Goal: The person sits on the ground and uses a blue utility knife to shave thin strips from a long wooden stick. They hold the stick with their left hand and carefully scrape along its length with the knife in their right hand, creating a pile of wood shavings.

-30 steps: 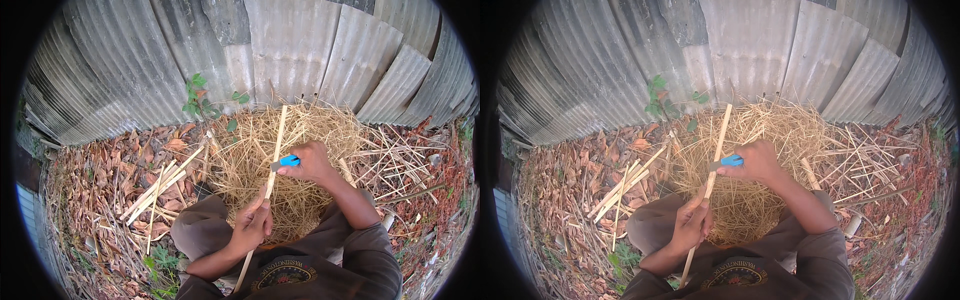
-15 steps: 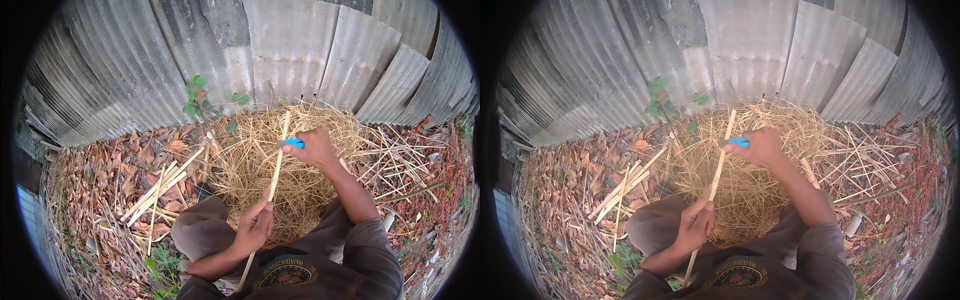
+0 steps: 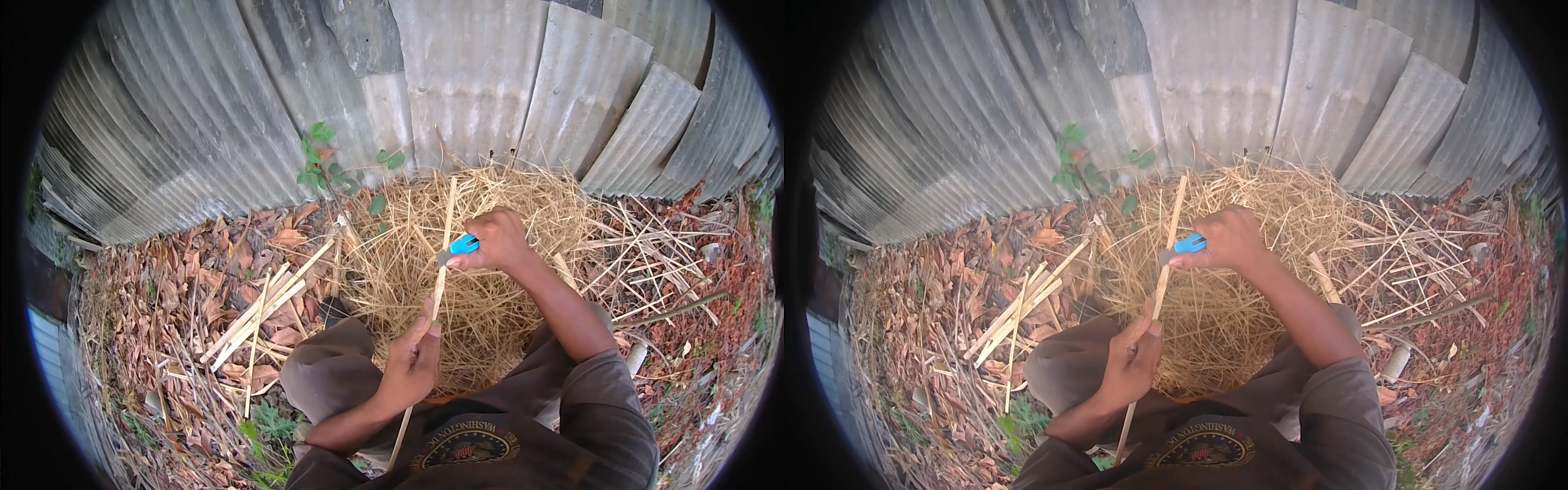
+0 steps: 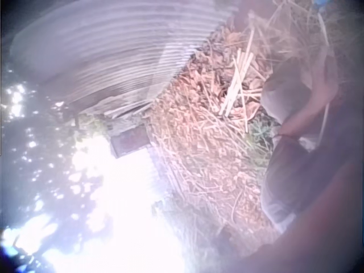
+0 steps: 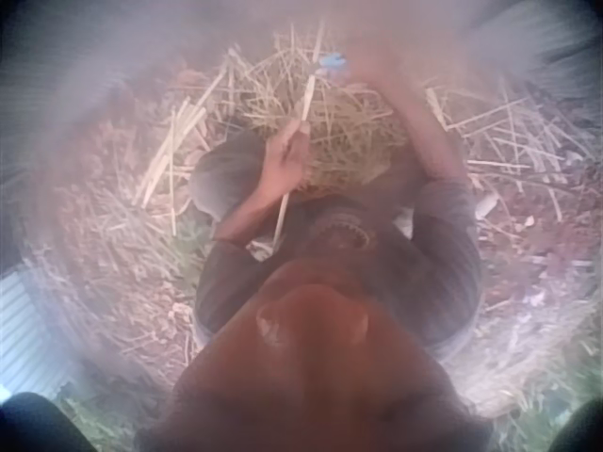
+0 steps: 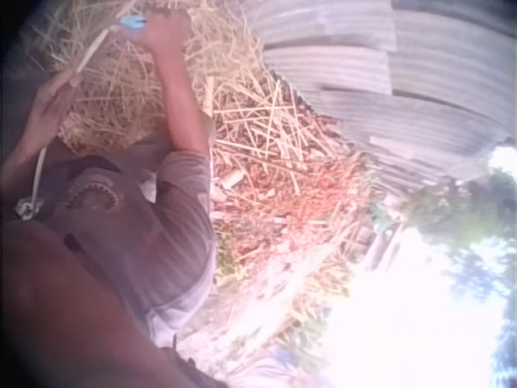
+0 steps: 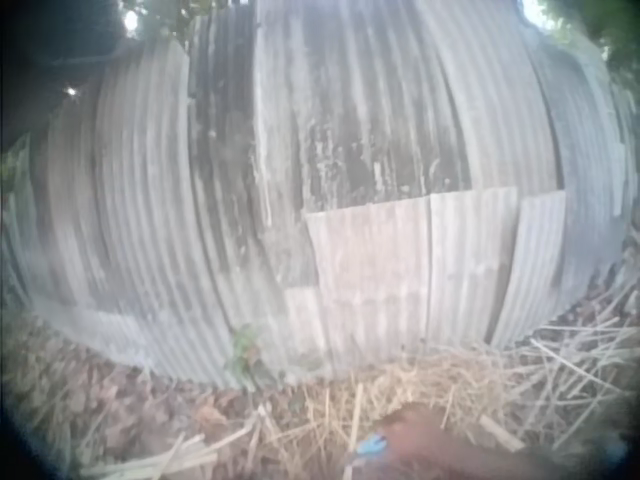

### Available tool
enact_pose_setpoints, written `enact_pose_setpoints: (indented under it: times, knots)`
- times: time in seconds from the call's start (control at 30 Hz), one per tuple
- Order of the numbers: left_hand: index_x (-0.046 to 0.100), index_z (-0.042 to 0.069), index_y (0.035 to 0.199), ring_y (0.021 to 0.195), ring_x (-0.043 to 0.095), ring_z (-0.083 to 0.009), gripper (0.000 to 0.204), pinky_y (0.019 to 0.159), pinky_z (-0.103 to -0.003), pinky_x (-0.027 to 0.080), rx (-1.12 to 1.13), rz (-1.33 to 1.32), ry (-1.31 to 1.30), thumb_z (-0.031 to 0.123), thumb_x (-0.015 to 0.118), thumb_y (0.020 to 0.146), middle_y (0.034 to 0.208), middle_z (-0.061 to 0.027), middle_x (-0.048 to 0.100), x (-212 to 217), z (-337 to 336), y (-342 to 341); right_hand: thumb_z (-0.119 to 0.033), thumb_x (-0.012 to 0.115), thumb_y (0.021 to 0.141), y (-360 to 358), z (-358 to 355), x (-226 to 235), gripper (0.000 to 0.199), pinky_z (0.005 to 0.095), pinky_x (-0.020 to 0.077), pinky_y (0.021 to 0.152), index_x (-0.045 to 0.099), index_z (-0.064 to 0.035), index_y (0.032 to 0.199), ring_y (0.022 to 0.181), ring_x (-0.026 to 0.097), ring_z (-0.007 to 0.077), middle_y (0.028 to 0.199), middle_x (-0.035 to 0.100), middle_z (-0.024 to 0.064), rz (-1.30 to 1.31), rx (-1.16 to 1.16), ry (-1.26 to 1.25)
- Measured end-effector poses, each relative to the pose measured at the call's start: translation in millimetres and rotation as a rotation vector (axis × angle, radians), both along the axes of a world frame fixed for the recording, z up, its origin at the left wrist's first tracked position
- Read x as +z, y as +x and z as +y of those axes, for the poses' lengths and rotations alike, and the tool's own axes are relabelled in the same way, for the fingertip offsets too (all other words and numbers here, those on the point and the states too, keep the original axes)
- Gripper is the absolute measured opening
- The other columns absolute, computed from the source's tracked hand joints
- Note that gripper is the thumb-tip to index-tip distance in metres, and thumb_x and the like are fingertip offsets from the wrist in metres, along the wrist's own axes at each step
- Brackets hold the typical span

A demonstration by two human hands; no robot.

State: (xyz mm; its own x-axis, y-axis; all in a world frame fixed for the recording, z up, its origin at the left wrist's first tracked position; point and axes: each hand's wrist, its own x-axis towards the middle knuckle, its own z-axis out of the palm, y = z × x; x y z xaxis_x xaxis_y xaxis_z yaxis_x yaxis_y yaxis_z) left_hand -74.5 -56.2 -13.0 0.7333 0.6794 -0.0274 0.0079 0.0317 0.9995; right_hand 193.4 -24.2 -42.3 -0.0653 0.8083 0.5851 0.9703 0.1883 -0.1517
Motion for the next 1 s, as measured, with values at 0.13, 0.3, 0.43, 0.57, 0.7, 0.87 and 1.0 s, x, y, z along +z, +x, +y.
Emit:
enact_pose_setpoints:
  times: [0.13, 0.3, 0.43, 0.57, 0.7, 0.87, 1.0]
  knots:
    - [0.029, 0.005, 0.146, 0.056, 0.033, -0.0001, 0.048, 0.049, -0.017, 0.03, 0.004, -0.043, -0.084, 0.007, 0.042, 0.1, 0.068, 0.0073, 0.037, -2.3, 2.8, 0.1, -0.086, 0.048, 0.066, -3.0, 3.5, 2.0, 0.078, 0.0379, 0.0384, 0.039, 0.048, -0.011, 0.046, 0.036, 0.048, 0.0239, 0.04, 0.043, 0.0039, -0.02, -0.037, -0.017]
    - [0.029, 0.006, 0.146, 0.054, 0.034, -0.0002, 0.047, 0.047, -0.018, 0.031, -0.063, -0.077, -0.175, 0.01, 0.042, 0.101, 0.065, 0.0071, 0.037, 3.9, -10.2, -3.6, -0.082, 0.048, 0.072, 40.4, 12.9, 3.6, 0.076, 0.041, 0.0412, 0.042, 0.059, -0.0087, 0.055, 0.039, 0.051, 0.0276, 0.042, 0.048, 0.0085, 0.16, -0.297, -0.116]
    - [0.03, 0.006, 0.146, 0.051, 0.035, -0.001, 0.046, 0.046, -0.019, 0.032, -0.062, -0.057, -0.192, 0.011, 0.041, 0.101, 0.063, 0.0065, 0.038, 1.2, -7.7, -4.2, -0.084, 0.043, 0.073, 45.9, 13.6, -7.0, 0.079, 0.0379, 0.0405, 0.042, 0.058, -0.009, 0.052, 0.04, 0.05, 0.0224, 0.041, 0.045, 0.0049, 0.065, -0.288, -0.112]
    - [0.031, 0.007, 0.146, 0.05, 0.035, -0.0013, 0.046, 0.046, -0.019, 0.032, -0.162, -0.055, -0.187, 0.011, 0.042, 0.101, 0.063, 0.0066, 0.038, 12.9, -12.6, -7.5, -0.083, 0.034, 0.079, 112.1, 12.6, -7.4, 0.083, 0.0386, 0.043, 0.048, 0.057, -0.0075, 0.054, 0.046, 0.053, 0.0216, 0.046, 0.049, 0.0058, 0.406, -0.77, -0.344]
    - [0.032, 0.008, 0.145, 0.051, 0.036, -0.0011, 0.046, 0.045, -0.018, 0.032, -0.068, -0.111, -0.181, 0.011, 0.042, 0.101, 0.063, 0.0073, 0.038, 3.1, -5.0, -5.2, -0.08, 0.035, 0.081, 102.7, -9.4, 6.1, 0.081, 0.0406, 0.0436, 0.05, 0.059, -0.0069, 0.055, 0.049, 0.055, 0.0227, 0.047, 0.05, 0.0067, 0.376, -0.732, -0.188]
    - [0.037, 0.005, 0.141, 0.05, 0.035, -0.0009, 0.041, 0.045, -0.019, 0.031, -0.027, -0.046, -0.136, 0.012, 0.042, 0.101, 0.061, 0.0063, 0.039, 10.0, -2.1, -5.6, -0.08, 0.047, 0.075, -2.7, -26.2, 19.3, 0.076, 0.0352, 0.038, 0.038, 0.054, -0.0088, 0.049, 0.035, 0.046, 0.0194, 0.04, 0.044, 0.0024, 0.187, -0.09, -0.075]
    - [0.039, 0.004, 0.14, 0.049, 0.035, -0.001, 0.04, 0.044, -0.019, 0.031, 0.007, 0.014, 0.026, 0.014, 0.042, 0.101, 0.061, 0.0062, 0.042, 18.2, -5.5, -0.2, -0.082, 0.047, 0.074, -12.3, -28.1, 16.7, 0.076, 0.0332, 0.0365, 0.036, 0.052, -0.0108, 0.047, 0.033, 0.044, 0.017, 0.038, 0.041, 0.0003, 0.077, -0.001, 0.041]
